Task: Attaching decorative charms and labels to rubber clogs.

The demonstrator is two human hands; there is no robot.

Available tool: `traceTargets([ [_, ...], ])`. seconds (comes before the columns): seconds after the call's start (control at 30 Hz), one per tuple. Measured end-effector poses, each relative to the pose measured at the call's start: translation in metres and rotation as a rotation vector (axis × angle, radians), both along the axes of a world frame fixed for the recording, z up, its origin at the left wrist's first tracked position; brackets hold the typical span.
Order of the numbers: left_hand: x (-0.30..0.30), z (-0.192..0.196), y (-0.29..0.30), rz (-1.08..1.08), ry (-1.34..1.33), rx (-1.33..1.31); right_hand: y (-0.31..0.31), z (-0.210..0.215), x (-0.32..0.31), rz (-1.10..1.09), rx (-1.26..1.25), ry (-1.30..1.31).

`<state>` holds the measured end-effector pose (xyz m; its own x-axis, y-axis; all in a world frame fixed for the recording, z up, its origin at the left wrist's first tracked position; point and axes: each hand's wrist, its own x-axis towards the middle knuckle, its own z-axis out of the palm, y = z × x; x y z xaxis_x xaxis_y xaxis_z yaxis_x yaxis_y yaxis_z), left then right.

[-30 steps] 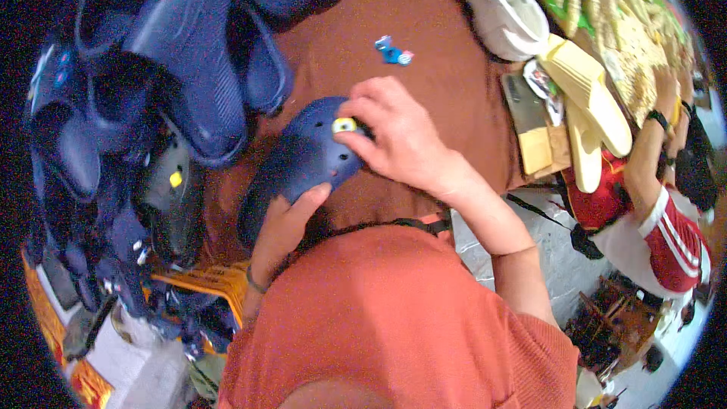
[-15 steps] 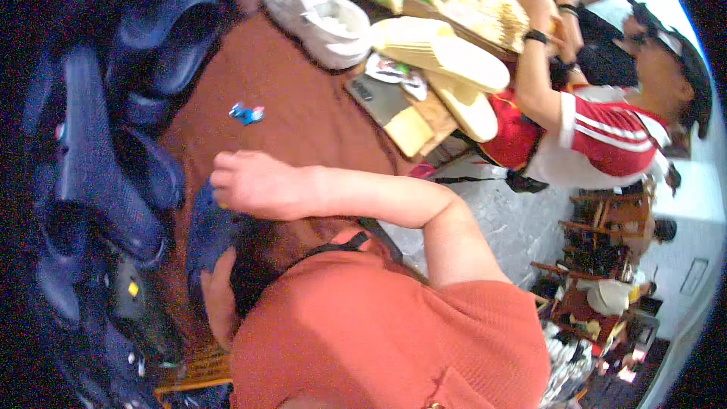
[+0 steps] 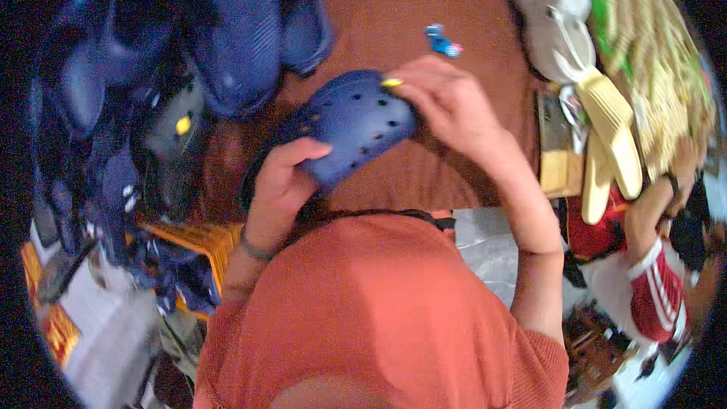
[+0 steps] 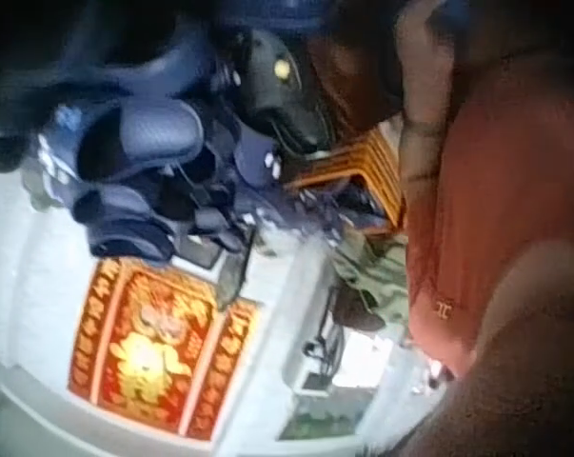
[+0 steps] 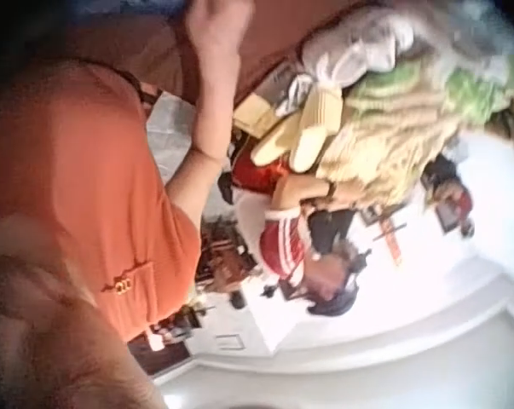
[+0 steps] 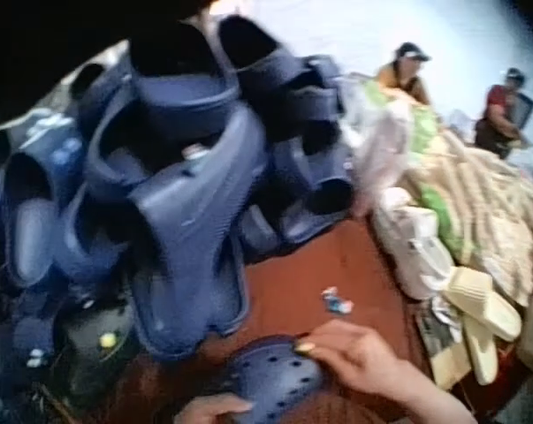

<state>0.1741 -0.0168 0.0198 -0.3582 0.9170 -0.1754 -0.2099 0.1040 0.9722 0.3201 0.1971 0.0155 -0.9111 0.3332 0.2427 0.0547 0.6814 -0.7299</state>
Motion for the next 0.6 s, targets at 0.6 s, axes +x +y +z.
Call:
traceTargets([
  [0.6, -0.022, -0.007, -0.004, -0.173, 0.255, -0.005, -0.029, 0.039, -0.016, 0.332, 0.856, -0.256],
])
